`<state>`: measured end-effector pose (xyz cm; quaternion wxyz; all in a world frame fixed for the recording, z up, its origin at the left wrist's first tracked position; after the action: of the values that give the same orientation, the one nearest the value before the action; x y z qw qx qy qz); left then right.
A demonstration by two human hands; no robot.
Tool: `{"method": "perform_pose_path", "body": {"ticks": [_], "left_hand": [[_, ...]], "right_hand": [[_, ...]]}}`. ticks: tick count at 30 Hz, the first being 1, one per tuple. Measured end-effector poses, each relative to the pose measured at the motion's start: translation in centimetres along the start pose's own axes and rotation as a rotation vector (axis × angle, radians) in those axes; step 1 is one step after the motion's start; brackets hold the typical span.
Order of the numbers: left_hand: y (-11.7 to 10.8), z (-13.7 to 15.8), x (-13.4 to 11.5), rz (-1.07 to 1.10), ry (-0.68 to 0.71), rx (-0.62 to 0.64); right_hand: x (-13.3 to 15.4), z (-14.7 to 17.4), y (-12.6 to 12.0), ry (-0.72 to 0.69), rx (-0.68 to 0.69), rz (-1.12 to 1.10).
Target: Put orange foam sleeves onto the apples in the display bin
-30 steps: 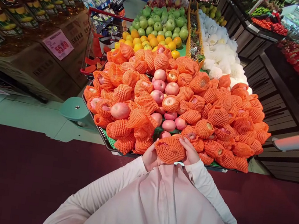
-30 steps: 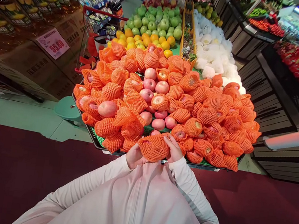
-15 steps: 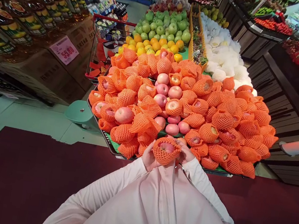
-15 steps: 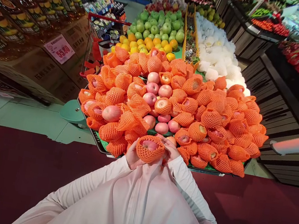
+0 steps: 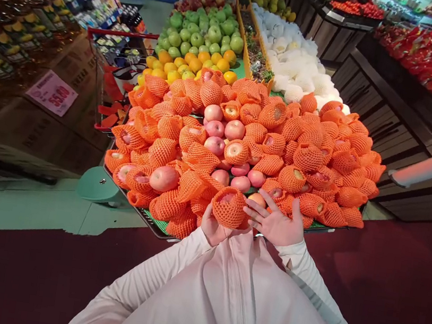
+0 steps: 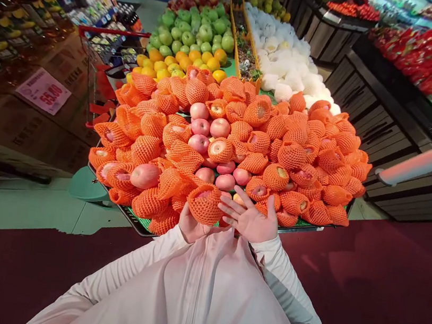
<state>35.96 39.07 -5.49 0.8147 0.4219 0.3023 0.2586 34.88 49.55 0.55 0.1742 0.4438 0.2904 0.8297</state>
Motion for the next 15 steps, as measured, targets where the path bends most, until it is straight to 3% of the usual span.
{"method": "perform_pose_path", "body": {"ticks": [5, 15], "left_hand": [[-1.0, -0.4, 0.6, -0.023, -0.017, -0.053], [-1.3, -0.7, 2.9, -0.113, -0.128, 0.028]], "right_hand": [[-1.5, 0.4, -0.3, 0.005, 0.006, -0.089], [-1.8, 2.1, -3.6, -0.12, -0.134, 0.027]]}}
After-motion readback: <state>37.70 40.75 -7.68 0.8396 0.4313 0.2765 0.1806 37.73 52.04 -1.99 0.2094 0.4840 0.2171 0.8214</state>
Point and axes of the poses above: each hand's wrist, its own z-axis away from the middle knuckle, its own y-axis out of the palm, x = y × z, the point moved 10 cm from there along -z, towards the middle knuckle, and after that the axes turned 8 degrees about -x, right-handed, at the moved point
